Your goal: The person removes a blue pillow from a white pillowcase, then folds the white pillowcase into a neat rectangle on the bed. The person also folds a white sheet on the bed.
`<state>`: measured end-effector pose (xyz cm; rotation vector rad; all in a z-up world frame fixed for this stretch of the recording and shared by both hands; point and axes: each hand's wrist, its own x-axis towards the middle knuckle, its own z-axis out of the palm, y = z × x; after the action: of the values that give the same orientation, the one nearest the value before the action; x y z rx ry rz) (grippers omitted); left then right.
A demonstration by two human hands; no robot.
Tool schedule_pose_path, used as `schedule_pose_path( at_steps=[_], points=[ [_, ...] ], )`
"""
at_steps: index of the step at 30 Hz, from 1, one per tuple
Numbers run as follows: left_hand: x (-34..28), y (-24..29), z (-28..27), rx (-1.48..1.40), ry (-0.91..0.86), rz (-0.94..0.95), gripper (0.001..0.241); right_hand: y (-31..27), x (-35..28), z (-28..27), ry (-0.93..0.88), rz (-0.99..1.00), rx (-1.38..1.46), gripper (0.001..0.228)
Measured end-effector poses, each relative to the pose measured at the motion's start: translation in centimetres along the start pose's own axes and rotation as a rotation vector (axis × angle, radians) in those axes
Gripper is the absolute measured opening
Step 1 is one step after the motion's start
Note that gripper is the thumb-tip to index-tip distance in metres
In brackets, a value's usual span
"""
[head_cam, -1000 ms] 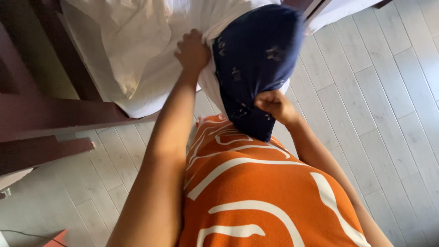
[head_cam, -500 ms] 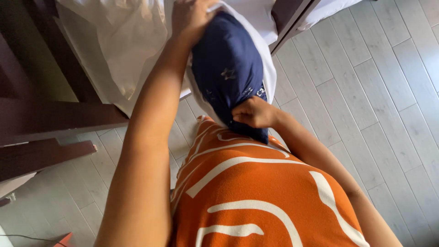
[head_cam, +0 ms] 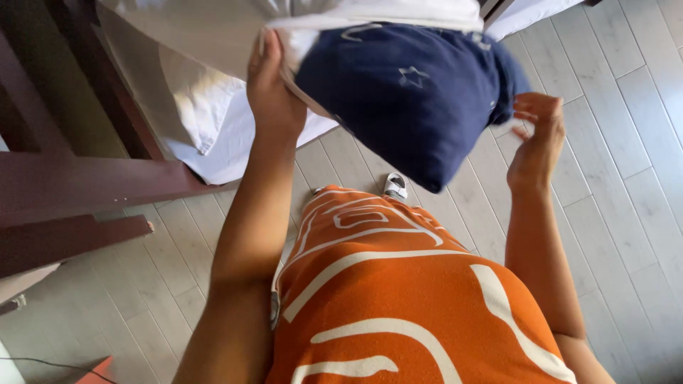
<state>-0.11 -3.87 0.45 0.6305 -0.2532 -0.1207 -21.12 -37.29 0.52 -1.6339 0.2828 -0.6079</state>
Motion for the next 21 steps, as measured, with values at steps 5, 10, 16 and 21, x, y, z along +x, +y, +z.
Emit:
schedule_pose_path(
  at_steps=[5,10,16,21],
  points=[
    [-7.6,-7.7,-9.1,0.071,0.019,-0.563,0.030,5.2,-0.3,2.3,-0.061,0.840,0.875,0.060],
    [-14.0,-10.1,-9.9,0.775,-0.065,-0.732,0.042,14.8,-2.0,4.6,-0.082,0.845,0.629,0.075],
    [-15.0,-8.0,-6.3,1.516,-0.012,-0.623,0.050,10.8,-4.9,5.9,-0.236,0.670,0.473,0.097],
    [-13.4,-5.2,-0.5,1.685,-0.062,0.115,0.049,10.4,-5.4,6.2,-0.297,0.619,0.403,0.095]
  ],
)
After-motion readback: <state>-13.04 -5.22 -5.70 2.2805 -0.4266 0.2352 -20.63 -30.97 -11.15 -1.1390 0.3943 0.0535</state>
